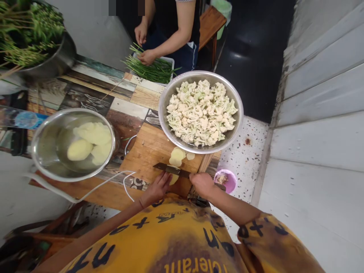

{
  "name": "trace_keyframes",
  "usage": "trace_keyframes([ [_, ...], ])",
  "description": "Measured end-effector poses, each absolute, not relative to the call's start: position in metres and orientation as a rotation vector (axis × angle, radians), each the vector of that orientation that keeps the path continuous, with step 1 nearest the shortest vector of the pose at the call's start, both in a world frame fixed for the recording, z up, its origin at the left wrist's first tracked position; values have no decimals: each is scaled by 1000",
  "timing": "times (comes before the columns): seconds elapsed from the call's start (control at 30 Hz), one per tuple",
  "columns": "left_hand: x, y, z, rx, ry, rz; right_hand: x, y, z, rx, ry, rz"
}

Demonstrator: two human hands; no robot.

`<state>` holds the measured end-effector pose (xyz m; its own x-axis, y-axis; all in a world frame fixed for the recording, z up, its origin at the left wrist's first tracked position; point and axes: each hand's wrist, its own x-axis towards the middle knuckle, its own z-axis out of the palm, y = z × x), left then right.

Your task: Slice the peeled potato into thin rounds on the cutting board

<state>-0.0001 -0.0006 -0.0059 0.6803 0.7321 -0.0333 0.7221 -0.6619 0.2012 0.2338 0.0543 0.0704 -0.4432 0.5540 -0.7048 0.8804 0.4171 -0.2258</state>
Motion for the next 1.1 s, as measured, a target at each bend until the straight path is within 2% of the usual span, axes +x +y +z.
trace_keyframes([
  [0.13,1,0,-4,2711,1197,144,233,54,73,1263,2152,-813],
  [0.33,1,3,7,2559,1153,-167,244,33,105,1298,2266,-771],
  [0.47,3,3,9,2518,1171,-243,252,28,114,1267,2265,-821],
  [0.87,-1,-4,-7,2658,1182,-63,251,37,99,1208,2203,-743],
  [1.1,0,-4,-13,2699,1206,255,234,53,65,1195,2153,-791],
])
